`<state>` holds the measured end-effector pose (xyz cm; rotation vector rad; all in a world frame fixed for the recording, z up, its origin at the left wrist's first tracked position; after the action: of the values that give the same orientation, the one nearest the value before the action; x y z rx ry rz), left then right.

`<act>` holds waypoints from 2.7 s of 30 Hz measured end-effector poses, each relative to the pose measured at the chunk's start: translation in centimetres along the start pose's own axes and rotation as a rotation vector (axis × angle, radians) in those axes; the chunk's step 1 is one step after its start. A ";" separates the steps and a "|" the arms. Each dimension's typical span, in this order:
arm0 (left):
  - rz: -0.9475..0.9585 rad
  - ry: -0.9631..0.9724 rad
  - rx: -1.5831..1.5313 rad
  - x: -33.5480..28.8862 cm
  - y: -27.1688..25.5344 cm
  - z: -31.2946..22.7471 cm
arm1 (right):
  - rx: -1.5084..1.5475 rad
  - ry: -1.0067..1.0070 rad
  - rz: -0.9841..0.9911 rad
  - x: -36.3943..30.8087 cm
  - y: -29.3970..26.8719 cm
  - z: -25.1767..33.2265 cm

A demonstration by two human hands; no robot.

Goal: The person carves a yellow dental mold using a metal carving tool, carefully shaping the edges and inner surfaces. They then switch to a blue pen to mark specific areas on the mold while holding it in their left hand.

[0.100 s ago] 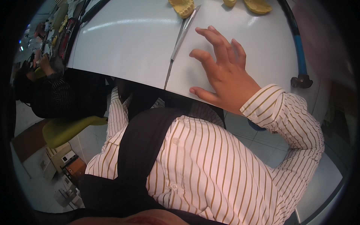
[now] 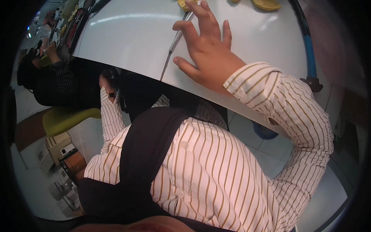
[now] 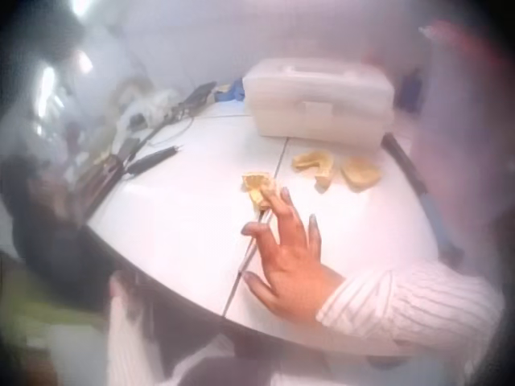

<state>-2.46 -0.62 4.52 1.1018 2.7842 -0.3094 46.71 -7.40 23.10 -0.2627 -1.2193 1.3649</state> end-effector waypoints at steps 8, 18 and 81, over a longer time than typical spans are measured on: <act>-0.017 1.063 -0.112 -14.4 4.7 -20.3 | 0.233 0.042 -0.010 2.7 2.0 1.7; 0.048 1.552 0.705 -14.9 16.9 -20.3 | 0.162 0.026 0.016 3.0 1.5 1.3; 0.352 1.270 0.986 -19.5 17.6 -17.8 | -0.379 -0.148 0.030 3.2 0.1 0.0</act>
<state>22.97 3.27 23.13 2.7469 3.2208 -1.4782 45.85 -4.71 24.60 -0.4524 -1.6029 1.1872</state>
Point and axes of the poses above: each hand's wrist, its own x-axis towards the middle knuckle, its own y-axis out of the palm, z = x × y, the point moved 6 cm from there along x, towards the middle knuckle, and after that the axes turned 9 degrees about -z, right-handed, at the moved point
